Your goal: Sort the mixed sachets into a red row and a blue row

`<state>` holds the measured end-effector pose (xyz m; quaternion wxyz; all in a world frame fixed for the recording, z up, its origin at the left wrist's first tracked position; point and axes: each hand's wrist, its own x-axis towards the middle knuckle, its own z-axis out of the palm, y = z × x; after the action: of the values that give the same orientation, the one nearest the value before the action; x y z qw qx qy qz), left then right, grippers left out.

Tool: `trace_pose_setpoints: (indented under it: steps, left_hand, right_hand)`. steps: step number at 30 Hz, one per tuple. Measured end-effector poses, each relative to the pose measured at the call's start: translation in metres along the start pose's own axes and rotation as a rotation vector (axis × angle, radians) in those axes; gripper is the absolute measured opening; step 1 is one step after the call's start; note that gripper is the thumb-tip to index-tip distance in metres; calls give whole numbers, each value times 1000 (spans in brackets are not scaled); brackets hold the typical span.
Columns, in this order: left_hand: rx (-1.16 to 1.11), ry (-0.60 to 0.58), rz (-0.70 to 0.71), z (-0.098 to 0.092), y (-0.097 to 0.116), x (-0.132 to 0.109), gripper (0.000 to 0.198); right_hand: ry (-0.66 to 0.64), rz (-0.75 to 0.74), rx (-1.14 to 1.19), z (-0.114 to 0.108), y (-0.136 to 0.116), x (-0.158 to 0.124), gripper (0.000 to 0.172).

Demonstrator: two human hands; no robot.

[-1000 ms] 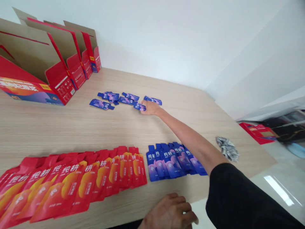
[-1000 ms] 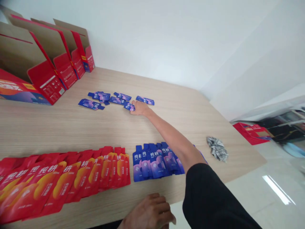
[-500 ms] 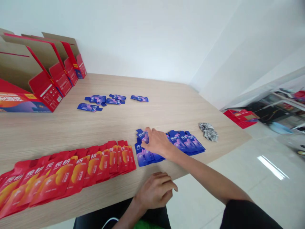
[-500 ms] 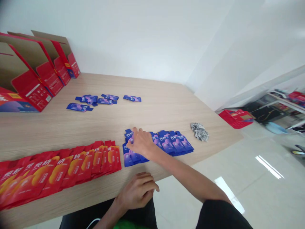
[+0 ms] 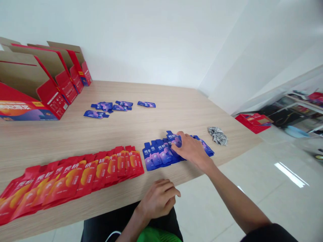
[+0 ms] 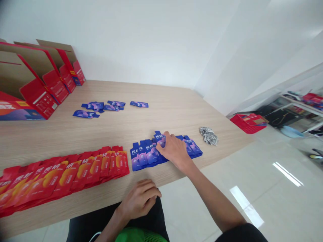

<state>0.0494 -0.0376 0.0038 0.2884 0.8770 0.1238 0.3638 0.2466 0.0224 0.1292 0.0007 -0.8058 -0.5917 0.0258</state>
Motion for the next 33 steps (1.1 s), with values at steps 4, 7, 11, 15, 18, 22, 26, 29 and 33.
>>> trace_pose_setpoints:
  steps: [4,7,11,15,18,22,26,29,33]
  left_hand:
    - [-15,14,7,-2,-5,3,26]
    - [-20,21,11,-1,-7,4,25]
    - [-18,23,37,-1,-5,5,24]
    - [-20,36,59,-5,-1,7,25]
    - [-39,50,48,-10,0,10,26]
    - [-56,60,33,-14,-1,13,24]
    - [-51,60,36,-14,-2,15,23]
    - [-45,59,40,-14,-1,16,23]
    - [-40,68,48,-15,0,18,23]
  right_hand:
    - [-67,71,-5,13,23,-15,56]
    - [-82,68,-18,21,20,-25,56]
    - [-44,74,-17,22,7,-28,57]
    - [-38,69,-28,20,3,-23,61]
    - [-80,49,-39,23,3,-22,59]
    - [-115,43,-50,25,3,-24,55]
    - [-129,45,-52,25,2,-26,55]
    - [-129,43,-54,24,1,-26,54]
    - [-114,36,-58,24,2,-26,54]
